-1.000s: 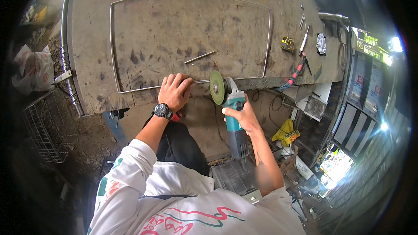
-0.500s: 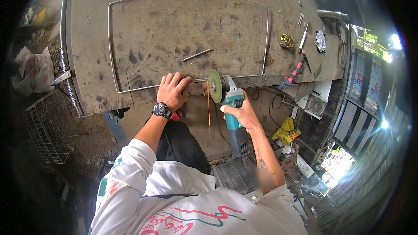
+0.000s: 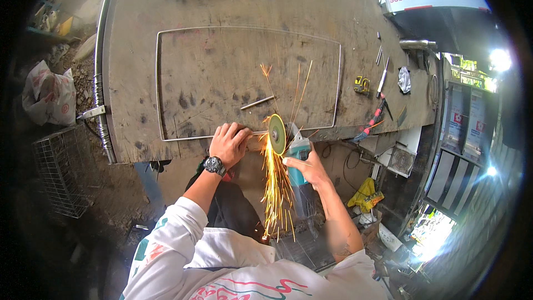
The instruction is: The person measures and cuts metal rods using a tape measure and angle grinder, then welds them into rectangular frames. They repeat the process to create multiple frames and stack them on the workbench.
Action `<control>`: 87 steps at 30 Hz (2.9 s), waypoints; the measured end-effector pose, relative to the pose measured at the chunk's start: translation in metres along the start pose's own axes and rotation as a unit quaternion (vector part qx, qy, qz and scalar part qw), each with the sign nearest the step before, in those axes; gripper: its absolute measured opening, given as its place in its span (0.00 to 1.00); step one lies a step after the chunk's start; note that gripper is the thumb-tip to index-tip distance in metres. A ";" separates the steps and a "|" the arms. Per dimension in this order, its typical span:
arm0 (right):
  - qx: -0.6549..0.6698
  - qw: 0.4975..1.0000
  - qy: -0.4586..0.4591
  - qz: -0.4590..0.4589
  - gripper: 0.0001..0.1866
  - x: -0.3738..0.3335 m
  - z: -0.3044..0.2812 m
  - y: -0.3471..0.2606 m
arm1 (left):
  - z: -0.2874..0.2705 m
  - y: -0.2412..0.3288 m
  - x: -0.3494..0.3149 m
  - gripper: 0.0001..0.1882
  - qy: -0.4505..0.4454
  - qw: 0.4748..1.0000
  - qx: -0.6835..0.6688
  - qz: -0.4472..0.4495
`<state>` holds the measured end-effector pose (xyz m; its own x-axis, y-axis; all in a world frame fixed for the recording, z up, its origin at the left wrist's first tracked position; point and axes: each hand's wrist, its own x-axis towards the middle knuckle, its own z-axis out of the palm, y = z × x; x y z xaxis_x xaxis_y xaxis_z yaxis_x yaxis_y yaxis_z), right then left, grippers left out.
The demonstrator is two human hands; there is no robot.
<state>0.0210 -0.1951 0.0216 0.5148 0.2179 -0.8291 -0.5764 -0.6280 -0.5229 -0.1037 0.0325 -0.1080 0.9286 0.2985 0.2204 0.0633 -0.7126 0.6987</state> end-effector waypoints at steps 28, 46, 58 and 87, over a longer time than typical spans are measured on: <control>-0.001 0.999 0.008 0.041 0.41 -0.009 0.008 -0.017 | -0.001 0.001 -0.001 0.09 0.007 1.000 -0.005 0.005; -0.014 1.000 0.005 0.003 0.43 -0.007 0.004 -0.010 | 0.001 0.000 -0.002 0.09 0.004 1.000 -0.009 -0.002; -0.023 0.999 -0.001 0.034 0.44 -0.013 0.005 -0.010 | 0.003 -0.001 -0.003 0.08 0.014 1.000 -0.017 -0.001; -0.032 0.998 0.015 0.055 0.37 -0.018 0.010 -0.025 | 0.001 -0.003 -0.003 0.12 0.000 1.000 -0.019 0.002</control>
<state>0.0192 -0.1761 0.0477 0.4699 0.1244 -0.8739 -0.5887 -0.6935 -0.4153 -0.1065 0.0328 -0.1117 0.9290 0.2949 0.2235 0.0450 -0.6896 0.7228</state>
